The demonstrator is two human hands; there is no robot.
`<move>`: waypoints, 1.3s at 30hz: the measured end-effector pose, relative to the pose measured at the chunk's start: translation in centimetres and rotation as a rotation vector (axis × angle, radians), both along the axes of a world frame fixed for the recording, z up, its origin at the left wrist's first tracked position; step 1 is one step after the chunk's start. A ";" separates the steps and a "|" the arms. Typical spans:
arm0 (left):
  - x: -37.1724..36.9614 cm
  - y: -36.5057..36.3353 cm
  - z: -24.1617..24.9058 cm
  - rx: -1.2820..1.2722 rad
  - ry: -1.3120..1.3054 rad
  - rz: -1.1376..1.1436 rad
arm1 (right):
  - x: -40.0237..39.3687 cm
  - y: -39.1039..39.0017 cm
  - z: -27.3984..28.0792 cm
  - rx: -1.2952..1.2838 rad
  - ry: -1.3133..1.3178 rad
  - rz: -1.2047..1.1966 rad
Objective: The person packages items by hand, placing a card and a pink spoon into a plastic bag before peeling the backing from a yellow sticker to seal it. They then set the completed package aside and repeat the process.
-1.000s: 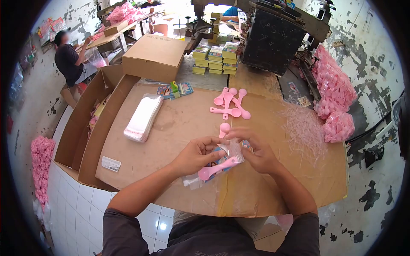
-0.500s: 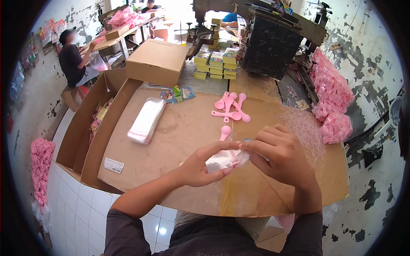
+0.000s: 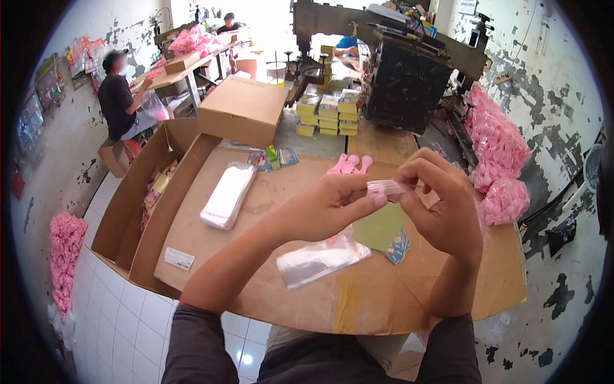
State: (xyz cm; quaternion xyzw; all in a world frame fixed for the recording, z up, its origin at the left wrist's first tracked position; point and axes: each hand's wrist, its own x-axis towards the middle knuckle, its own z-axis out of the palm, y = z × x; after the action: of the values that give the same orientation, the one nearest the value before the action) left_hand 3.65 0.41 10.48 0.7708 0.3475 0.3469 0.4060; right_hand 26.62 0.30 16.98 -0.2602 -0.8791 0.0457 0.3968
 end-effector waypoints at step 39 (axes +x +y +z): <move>2.0 1.2 -0.6 0.040 -0.240 0.103 | -0.1 3.9 -3.5 -0.296 0.318 0.167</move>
State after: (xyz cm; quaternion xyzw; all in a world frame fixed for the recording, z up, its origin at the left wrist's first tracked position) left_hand 5.69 1.56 9.87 0.7129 0.3285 0.4638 0.4107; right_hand 26.55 4.23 13.52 -0.2314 -0.8078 0.2471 0.4826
